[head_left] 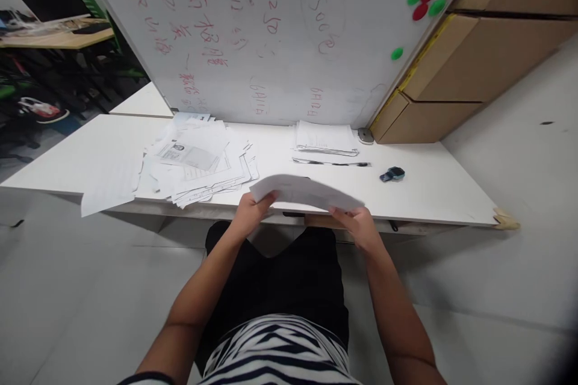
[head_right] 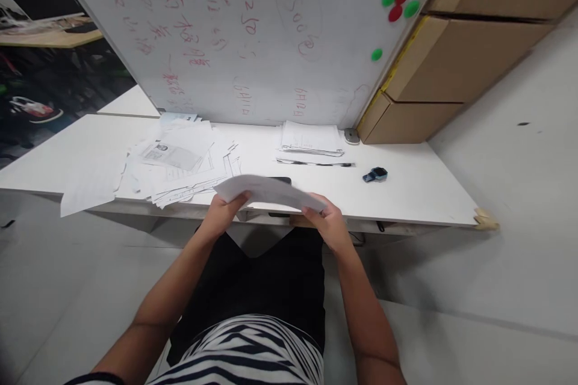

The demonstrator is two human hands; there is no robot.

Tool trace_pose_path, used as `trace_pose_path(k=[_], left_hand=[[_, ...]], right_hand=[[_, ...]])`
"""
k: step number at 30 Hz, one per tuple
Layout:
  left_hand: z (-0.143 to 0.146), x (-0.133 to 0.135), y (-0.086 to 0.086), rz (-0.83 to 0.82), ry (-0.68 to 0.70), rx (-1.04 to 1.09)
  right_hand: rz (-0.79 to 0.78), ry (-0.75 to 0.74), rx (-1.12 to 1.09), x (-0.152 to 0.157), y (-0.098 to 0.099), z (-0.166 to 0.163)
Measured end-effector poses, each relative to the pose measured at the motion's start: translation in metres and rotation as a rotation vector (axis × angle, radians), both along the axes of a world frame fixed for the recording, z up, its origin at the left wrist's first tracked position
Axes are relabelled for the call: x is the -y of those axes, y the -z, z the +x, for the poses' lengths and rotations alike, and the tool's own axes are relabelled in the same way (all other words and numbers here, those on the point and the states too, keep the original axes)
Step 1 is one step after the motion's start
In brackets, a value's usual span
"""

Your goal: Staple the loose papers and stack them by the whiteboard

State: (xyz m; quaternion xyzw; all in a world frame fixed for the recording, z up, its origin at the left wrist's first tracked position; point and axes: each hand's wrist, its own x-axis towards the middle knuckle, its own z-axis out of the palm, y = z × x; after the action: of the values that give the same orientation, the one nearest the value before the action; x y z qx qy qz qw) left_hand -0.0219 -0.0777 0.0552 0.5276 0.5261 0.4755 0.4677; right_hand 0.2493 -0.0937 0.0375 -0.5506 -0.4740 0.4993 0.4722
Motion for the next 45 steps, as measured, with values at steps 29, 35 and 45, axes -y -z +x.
trace_pose_path(k=[29,35,45], left_hand=[[0.014,-0.003,0.037,-0.330,0.504,0.061],[0.029,0.005,0.039,-0.302,0.646,0.041],[0.046,-0.072,0.027,0.499,0.261,-1.046]], right_hand=[[-0.175,0.257,0.070,0.052,0.047,0.000],[-0.337,0.306,-0.002,0.071,0.059,0.025],[-0.364,0.577,-0.102,0.076,0.051,0.049]])
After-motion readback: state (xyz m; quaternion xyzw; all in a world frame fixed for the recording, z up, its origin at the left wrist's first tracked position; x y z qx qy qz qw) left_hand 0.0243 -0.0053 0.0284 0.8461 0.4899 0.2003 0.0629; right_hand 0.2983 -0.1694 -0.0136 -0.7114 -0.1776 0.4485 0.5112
